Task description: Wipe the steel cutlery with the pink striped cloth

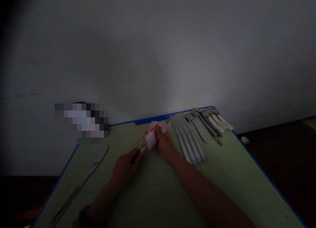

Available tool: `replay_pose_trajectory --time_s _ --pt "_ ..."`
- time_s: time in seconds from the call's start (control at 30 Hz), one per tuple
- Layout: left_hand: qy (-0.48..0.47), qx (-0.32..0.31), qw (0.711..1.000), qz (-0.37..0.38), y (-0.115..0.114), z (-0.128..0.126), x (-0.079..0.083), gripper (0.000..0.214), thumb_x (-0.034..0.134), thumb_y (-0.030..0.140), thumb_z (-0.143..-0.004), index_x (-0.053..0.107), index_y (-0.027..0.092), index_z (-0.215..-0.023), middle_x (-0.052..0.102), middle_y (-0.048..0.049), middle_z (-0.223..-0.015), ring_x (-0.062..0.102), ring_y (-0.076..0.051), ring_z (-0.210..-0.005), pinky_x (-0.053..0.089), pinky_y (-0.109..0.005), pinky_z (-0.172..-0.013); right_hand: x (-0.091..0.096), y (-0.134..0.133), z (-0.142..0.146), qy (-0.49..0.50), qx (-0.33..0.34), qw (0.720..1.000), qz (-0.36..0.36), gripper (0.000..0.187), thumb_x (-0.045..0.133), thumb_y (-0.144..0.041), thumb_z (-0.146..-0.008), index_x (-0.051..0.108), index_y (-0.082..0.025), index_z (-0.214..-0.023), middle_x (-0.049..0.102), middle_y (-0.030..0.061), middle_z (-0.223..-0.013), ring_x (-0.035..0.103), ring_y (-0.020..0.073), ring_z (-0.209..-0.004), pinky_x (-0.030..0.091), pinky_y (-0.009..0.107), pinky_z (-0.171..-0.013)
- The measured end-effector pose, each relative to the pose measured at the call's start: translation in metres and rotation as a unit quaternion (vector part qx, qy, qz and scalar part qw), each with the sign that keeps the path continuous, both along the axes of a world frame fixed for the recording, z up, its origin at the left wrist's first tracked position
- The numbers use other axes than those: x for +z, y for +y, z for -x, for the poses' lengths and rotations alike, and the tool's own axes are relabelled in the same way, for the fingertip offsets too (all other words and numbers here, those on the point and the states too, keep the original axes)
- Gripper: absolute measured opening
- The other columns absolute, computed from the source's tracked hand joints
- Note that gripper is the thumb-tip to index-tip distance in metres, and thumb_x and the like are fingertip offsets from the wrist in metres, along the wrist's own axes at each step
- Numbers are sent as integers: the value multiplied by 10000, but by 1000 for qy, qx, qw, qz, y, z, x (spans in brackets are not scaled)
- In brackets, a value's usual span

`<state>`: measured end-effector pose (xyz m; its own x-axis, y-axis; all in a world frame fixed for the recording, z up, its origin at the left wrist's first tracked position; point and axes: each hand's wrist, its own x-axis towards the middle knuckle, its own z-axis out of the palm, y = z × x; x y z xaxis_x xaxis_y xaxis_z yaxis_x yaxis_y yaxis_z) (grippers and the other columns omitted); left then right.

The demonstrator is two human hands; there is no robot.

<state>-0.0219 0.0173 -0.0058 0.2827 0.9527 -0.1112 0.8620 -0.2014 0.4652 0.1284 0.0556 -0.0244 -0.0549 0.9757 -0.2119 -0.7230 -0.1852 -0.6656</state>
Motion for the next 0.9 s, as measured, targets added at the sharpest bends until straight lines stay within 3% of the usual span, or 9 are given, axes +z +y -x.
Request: replay_pose_trajectory --time_s 0.3,0.53,0.73,0.9 --pt "-2 -6 1000 -8 -2 -1 0 369 317 405 -928 609 187 -989 690 -46 -763 652 -180 -676 405 -245 -602 3 -2 0 25 45 999 -13 185 570 -333 -694 601 -158 -745 662 44 -683 627 198 -729 497 328 -700" --pt "6 -25 1000 -10 0 -1 1 357 317 411 -928 597 192 -898 664 -25 -718 635 -160 -654 384 -227 -586 -1 1 2 -23 -15 1000 -11 435 539 -586 -735 594 -155 -749 661 63 -681 635 198 -737 492 310 -664" --pt "61 -40 997 -23 1 0 3 355 345 442 -913 586 207 -801 628 -8 -634 601 -156 -594 332 -226 -547 -6 7 4 11 -76 997 14 469 500 -657 -729 547 -192 -768 633 30 -626 631 193 -674 499 307 -586" --pt "76 -21 997 -17 1 -2 4 378 331 450 -914 590 207 -786 607 -7 -598 577 -150 -555 309 -221 -526 -10 7 2 -37 -49 998 -5 507 469 -665 -749 577 -170 -746 634 41 -629 616 175 -649 479 290 -589"
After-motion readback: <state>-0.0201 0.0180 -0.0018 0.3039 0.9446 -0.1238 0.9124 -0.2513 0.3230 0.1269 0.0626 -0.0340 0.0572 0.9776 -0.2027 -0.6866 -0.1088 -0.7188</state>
